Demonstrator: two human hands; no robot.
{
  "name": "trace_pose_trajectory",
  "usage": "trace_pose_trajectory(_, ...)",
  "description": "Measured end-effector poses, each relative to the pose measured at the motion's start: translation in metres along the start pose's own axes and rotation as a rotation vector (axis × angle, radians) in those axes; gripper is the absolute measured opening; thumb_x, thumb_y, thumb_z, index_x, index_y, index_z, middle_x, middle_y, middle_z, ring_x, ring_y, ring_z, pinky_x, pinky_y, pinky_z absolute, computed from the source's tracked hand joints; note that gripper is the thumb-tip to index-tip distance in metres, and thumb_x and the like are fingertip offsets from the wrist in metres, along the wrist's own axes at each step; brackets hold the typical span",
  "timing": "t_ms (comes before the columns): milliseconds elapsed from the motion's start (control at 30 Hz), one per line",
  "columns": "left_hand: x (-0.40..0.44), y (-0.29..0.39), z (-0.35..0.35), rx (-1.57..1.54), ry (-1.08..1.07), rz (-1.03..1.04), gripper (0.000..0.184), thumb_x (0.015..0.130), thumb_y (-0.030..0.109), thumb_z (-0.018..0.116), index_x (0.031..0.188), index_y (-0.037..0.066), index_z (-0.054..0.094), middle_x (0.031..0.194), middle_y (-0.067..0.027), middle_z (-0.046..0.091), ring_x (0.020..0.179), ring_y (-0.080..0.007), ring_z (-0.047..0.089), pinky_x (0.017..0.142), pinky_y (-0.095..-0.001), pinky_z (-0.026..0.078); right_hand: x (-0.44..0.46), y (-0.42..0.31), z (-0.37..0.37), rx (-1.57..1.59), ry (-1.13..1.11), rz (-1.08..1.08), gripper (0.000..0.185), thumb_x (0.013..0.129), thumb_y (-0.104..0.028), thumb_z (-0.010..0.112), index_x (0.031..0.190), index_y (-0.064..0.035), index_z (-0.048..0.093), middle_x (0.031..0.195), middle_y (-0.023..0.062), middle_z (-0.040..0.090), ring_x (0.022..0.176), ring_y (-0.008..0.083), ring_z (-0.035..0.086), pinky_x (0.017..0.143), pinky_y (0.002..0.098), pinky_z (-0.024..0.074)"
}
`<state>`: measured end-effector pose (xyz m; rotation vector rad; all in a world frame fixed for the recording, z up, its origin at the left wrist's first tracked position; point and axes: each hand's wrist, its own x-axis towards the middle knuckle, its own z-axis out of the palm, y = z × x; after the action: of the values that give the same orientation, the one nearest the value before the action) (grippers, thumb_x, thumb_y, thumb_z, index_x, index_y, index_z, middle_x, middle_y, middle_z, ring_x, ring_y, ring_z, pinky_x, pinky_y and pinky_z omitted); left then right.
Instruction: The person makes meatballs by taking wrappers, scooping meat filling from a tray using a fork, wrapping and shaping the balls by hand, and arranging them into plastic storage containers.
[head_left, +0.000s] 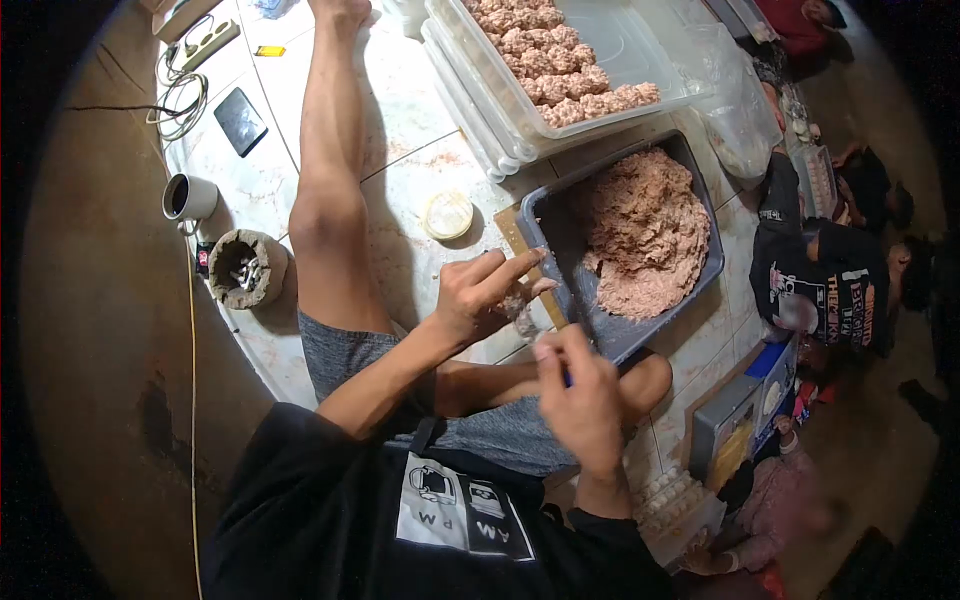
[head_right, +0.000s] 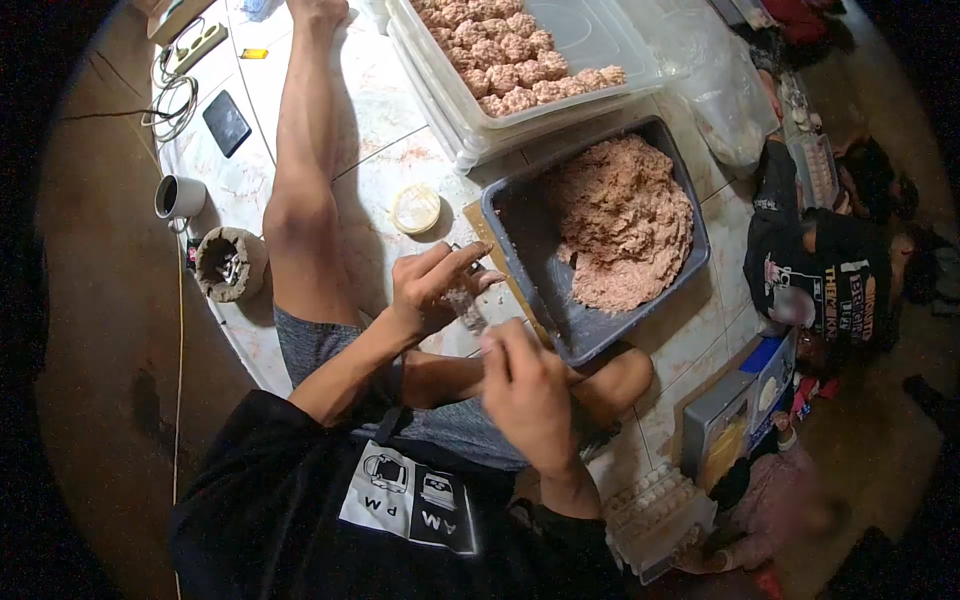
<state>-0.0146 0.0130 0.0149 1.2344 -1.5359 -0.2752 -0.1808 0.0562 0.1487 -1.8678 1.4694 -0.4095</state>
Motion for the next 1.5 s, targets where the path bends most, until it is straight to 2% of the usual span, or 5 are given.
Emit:
trace_pose_trajectory(267,0.022,-0.039,-0.028,-0.635,0.067,-0.793,0.023,0.088,0.008,0.091,0.097,-0.003,0.072,0.078,0.003,0.067,0.071,-0.0026,0.058,0.064,-0.0223,0.052,0.027,0.077,-0.066,-0.391,0.242,0.308,0.014,0.099,-0.014,0.064,0.104,-0.0029,0.07,0.089,0.0216,0.074,0.088,0.0436,0.073,0.08,0.0501,0.0561)
trace_pose_trajectory(1000,-0.007,-0.047,-0.012,-0.267,0.055,-0.515,0.032,0.094,0.01,0.084,0.074,0.003,0.06,0.057,0.005,0.052,0.053,-0.0055,0.04,0.048,-0.0285,0.037,0.1,0.099,0.17,-0.393,-0.004,-0.04,0.044,0.093,-0.013,0.073,0.131,-0.0028,0.054,0.123,0.0249,0.053,0.097,0.0481,0.07,0.083,0.0561,0.0605)
trace_pose_trajectory(1167,0.011,-0.047,-0.03,-0.613,0.098,-0.668,0.032,0.088,0.004,0.089,0.113,-0.001,0.07,0.1,0.0005,0.07,0.091,-0.0039,0.062,0.083,-0.0213,0.054,0.103,0.049,0.082,-0.19,0.01,-0.194,0.027,0.092,-0.001,0.065,0.118,-0.0029,0.069,0.112,0.0234,0.058,0.092,0.0465,0.069,0.08,0.0548,0.0584)
trace_pose_trajectory(1333,0.014,-0.048,-0.039,-0.447,0.15,-0.465,0.024,0.091,0.003,0.083,0.076,0.003,0.064,0.06,0.0028,0.055,0.055,-0.0042,0.043,0.051,-0.0255,0.038,0.157,-0.062,-0.085,-0.447,0.603,-0.429,0.032,0.085,-0.001,0.083,0.116,-0.0051,0.076,0.126,0.0159,0.064,0.09,0.0316,0.073,0.075,0.0413,0.0615)
trace_pose_trajectory(1500,0.004,-0.022,-0.019,-0.557,-0.184,-0.773,0.032,0.088,0.009,0.088,0.074,0.005,0.059,0.059,0.0028,0.053,0.056,-0.0056,0.045,0.053,-0.0272,0.041,0.282,-0.05,-0.126,-0.551,0.236,-0.39,0.03,0.091,-0.026,0.078,0.111,-0.0026,0.078,0.102,0.023,0.075,0.093,0.0393,0.074,0.082,0.0418,0.058)
